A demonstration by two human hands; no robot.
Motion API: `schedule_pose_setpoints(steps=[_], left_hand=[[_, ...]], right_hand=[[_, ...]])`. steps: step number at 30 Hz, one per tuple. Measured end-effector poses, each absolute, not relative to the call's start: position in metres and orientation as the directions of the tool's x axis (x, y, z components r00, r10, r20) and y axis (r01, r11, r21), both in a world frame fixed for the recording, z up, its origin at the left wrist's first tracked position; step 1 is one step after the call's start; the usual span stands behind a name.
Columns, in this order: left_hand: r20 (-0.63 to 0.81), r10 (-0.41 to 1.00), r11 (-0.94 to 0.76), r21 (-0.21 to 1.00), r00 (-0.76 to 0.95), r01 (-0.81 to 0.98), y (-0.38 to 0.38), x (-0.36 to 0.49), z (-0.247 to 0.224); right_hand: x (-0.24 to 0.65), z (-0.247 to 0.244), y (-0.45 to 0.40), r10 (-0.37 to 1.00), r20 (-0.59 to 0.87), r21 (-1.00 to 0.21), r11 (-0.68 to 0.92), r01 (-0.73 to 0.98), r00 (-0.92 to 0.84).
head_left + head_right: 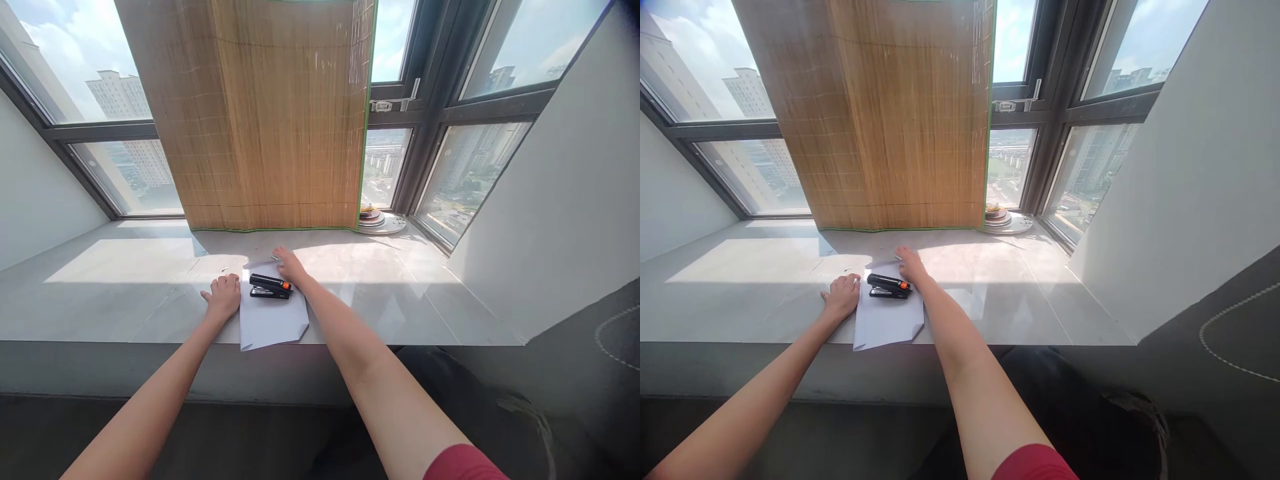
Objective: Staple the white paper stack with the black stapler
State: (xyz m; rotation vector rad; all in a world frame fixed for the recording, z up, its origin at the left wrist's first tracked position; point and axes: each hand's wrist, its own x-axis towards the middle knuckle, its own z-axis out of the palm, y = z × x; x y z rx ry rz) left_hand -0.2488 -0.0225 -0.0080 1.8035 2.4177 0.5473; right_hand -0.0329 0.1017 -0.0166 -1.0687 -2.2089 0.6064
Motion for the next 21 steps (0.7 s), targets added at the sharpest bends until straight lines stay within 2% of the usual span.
schedule_pose_setpoints(steps=[3, 6, 11, 15, 18, 20, 21], left_hand=[[0.161, 0.937, 0.240, 0.345, -0.310, 0.907, -0.022, -0.250, -0.008], [0.175, 0.935, 0.243, 0.320, -0.309, 0.916, -0.024, -0.249, -0.008], [0.193, 0.939, 0.229, 0.264, -0.284, 0.937, -0.029, -0.247, -0.005], [0.206, 0.935, 0.237, 0.248, -0.290, 0.939, -0.030, -0.246, -0.005], [0.280, 0.902, 0.254, 0.268, -0.327, 0.929, -0.027, -0.225, -0.004], [0.357, 0.892, 0.152, 0.343, -0.278, 0.927, -0.024, -0.195, -0.004], [0.381, 0.906, 0.021, 0.393, -0.184, 0.919, -0.021, -0.176, -0.004]], right_hand=[[-0.023, -0.020, 0.094, 0.689, 0.338, -0.594, 0.684, 0.422, -0.641], [-0.011, -0.022, 0.084, 0.636, 0.290, -0.579, 0.712, 0.398, -0.715], [0.036, -0.019, 0.069, 0.666, 0.248, -0.559, 0.691, 0.458, -0.703], [0.106, -0.017, 0.057, 0.744, 0.254, -0.571, 0.631, 0.525, -0.618], [0.152, -0.018, 0.050, 0.806, 0.231, -0.613, 0.555, 0.562, -0.544], [0.169, -0.020, 0.048, 0.822, 0.215, -0.624, 0.531, 0.573, -0.528], [0.174, -0.020, 0.047, 0.817, 0.211, -0.617, 0.538, 0.575, -0.537]])
